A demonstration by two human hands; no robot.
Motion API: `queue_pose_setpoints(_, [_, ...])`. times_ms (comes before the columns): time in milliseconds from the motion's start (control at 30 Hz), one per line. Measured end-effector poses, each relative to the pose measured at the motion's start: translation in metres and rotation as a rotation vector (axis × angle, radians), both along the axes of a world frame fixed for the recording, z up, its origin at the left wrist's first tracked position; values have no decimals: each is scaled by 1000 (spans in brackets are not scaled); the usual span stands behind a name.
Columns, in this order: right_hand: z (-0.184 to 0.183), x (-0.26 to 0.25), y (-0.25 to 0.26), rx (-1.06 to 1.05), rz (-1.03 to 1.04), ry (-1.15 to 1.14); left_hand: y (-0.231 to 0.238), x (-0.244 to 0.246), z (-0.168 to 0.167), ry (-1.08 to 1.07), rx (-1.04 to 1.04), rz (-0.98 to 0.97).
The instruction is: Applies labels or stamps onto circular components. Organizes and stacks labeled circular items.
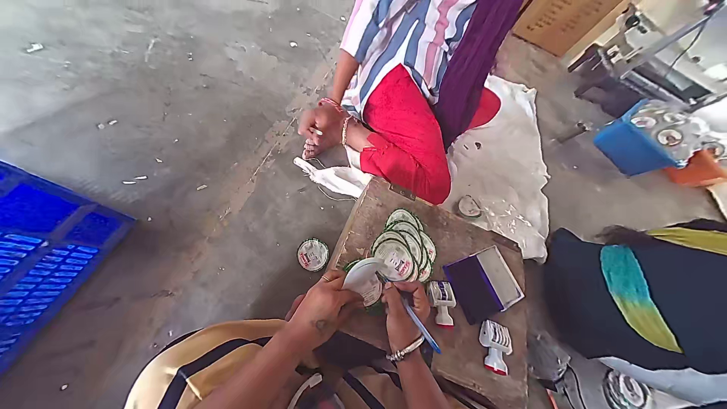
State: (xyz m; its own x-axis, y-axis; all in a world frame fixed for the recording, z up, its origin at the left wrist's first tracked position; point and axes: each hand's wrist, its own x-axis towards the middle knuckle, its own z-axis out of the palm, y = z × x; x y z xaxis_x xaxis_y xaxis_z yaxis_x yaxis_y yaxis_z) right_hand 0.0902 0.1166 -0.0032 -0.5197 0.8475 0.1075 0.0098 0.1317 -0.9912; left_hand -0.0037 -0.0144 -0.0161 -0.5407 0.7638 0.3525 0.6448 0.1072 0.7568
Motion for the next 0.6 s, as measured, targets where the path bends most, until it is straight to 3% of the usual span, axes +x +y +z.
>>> queue_pose_setpoints(300, [0,0,1,-19,34,6,2,5,1,36,-4,16])
queue_pose_setpoints(600, [-1,-3,0,-75,1,48,5,9,7,-171,-39,176])
